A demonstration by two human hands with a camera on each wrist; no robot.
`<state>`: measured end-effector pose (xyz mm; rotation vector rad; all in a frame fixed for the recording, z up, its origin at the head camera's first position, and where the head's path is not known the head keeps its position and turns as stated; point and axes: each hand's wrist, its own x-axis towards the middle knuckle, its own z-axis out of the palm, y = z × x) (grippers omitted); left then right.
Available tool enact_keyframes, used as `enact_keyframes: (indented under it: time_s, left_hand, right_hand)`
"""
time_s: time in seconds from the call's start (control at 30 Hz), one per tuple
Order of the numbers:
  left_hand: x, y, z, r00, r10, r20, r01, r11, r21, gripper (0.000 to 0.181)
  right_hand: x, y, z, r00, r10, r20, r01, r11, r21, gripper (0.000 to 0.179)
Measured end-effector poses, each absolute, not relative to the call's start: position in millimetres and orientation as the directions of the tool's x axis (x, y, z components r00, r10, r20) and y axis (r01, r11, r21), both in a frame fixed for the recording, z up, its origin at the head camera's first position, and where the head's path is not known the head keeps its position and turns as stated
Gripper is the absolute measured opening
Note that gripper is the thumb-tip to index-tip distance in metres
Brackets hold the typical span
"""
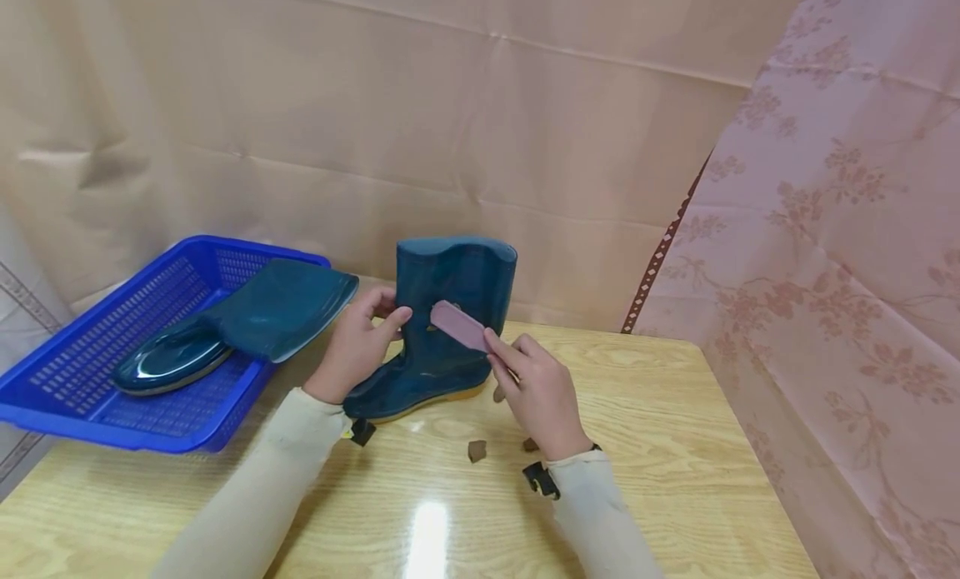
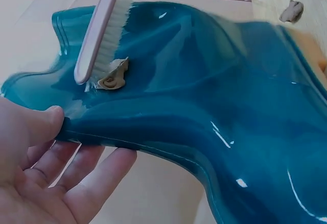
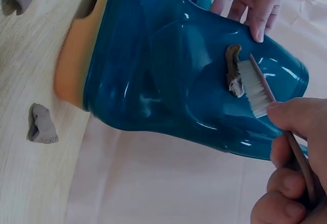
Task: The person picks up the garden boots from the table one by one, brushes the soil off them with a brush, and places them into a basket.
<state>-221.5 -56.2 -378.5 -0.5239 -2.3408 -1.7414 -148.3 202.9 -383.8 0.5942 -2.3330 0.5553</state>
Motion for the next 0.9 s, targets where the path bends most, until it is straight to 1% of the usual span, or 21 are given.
enact_keyframes:
  time_s: [0.23, 0.3, 0.37, 0.53, 0.63, 0.73, 0.9]
  left_hand:
    - [-221.3, -58.5, -379.1, -0.934, 0.144, 0.327, 0.356, 0.277, 0.893, 0.021]
    - [-221.6, -58.7, -379.1, -0.933, 0.143, 0.331, 0.359, 0.277, 0.891, 0.021]
    - [-221.9, -58.5, -379.1, -0.930, 0.148, 0.335, 0.364, 0.278, 0.889, 0.021]
    - [-222.0, -56.9, -378.4, -0.912, 0.189, 0.365, 0.405, 0.271, 0.873, 0.018]
    - [-222.2, -56.3, -378.6, -0.890, 0.217, 0.400, 0.449, 0.270, 0.852, 0.016]
    - [-222.8, -56.0, -379.3, -0.873, 0.233, 0.428, 0.480, 0.265, 0.836, 0.016]
    - [-223.5, -56.9, -380.7, -0.876, 0.238, 0.419, 0.471, 0.234, 0.851, 0.018]
  right_hand:
    - [-148.6, 208.7, -382.5, -0.743, -0.251, 0.620, -0.498, 0.827, -0.262, 0.037]
    - [-148.8, 210.1, -381.8, -0.744, -0.248, 0.620, -0.498, 0.824, -0.268, 0.038]
    - [-149.0, 211.3, -380.8, -0.721, -0.252, 0.646, -0.523, 0.809, -0.269, 0.039]
    - [-151.1, 210.9, -381.0, -0.624, -0.266, 0.734, -0.605, 0.759, -0.239, 0.042]
    - [-152.3, 207.9, -383.0, -0.607, -0.279, 0.744, -0.620, 0.752, -0.223, 0.044]
    - [-152.7, 205.4, -384.5, -0.629, -0.271, 0.729, -0.601, 0.764, -0.234, 0.044]
    - [-152.7, 207.0, -385.0, -0.693, -0.232, 0.683, -0.545, 0.788, -0.286, 0.040]
